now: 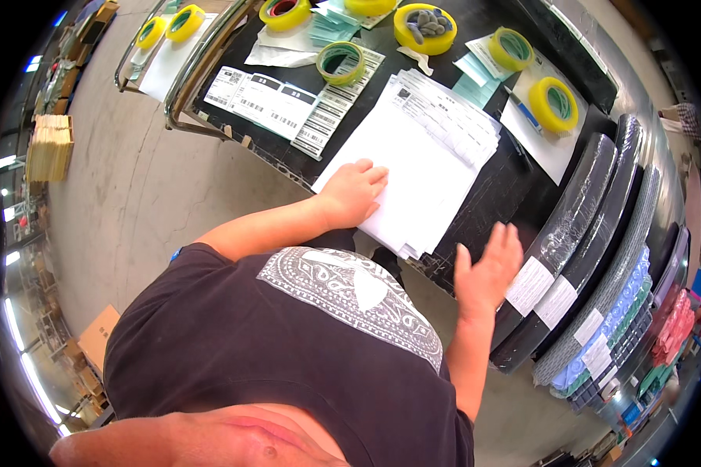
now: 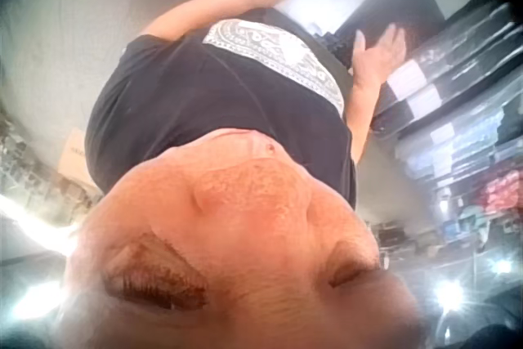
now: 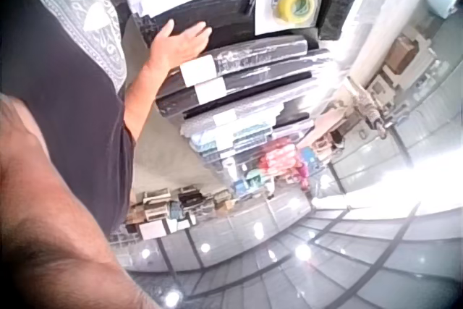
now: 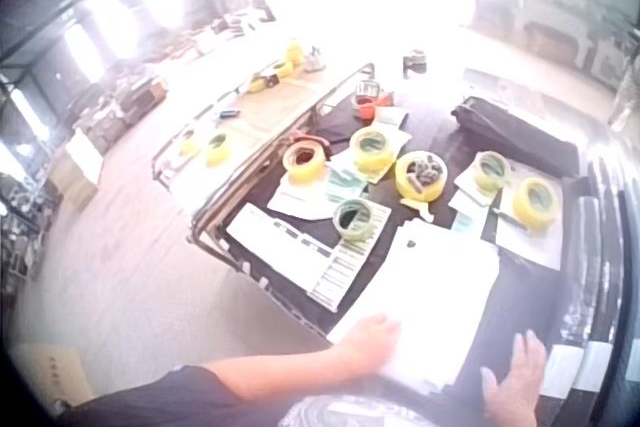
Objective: The person labels a black plastic-wrapped roll with a marker, then handles several rolls of fabric or carpet, removing plastic wrap from one and placing it back. They also handle shipping labels and tape rolls on a work table in a warehouse.
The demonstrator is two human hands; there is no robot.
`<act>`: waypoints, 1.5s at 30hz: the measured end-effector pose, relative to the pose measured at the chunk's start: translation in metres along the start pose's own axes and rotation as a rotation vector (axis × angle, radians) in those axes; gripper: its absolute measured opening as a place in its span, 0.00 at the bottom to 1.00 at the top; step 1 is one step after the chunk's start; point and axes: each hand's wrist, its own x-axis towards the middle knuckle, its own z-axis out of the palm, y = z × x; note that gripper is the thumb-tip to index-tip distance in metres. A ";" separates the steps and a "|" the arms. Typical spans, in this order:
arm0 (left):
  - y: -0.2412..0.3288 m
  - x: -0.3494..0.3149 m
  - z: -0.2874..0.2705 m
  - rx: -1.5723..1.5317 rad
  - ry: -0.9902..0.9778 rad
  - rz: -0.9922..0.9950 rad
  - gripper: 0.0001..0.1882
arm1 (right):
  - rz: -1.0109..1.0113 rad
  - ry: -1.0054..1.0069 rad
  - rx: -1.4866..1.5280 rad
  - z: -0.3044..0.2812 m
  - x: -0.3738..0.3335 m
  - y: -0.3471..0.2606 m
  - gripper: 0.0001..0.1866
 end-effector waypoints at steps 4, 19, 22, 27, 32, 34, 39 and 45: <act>-0.002 0.002 0.008 -0.026 0.010 -0.005 0.22 | -0.211 -0.013 0.156 0.042 0.030 -0.052 0.36; -0.039 0.094 -0.074 -0.190 -0.395 0.098 0.22 | -0.118 0.289 0.193 0.003 0.163 0.058 0.16; -0.045 0.182 -0.107 -0.097 -0.042 0.139 0.15 | -0.096 0.278 0.147 -0.002 0.221 0.096 0.12; -0.063 0.296 -0.112 0.264 0.082 -0.033 0.07 | -0.305 0.317 0.222 0.031 0.323 0.081 0.10; -0.061 0.296 -0.068 0.078 0.029 -0.097 0.12 | -0.435 0.074 -0.064 0.069 0.372 0.033 0.30; -0.067 0.282 -0.046 0.120 0.352 0.010 0.11 | -0.385 -0.024 -0.229 0.074 0.379 0.020 0.38; -0.084 0.282 -0.034 0.099 0.448 0.163 0.13 | -0.310 -0.216 -0.387 0.072 0.395 -0.001 0.37; -0.089 0.278 -0.034 0.155 0.525 0.241 0.06 | -0.327 -0.027 -0.221 0.072 0.421 0.019 0.11</act>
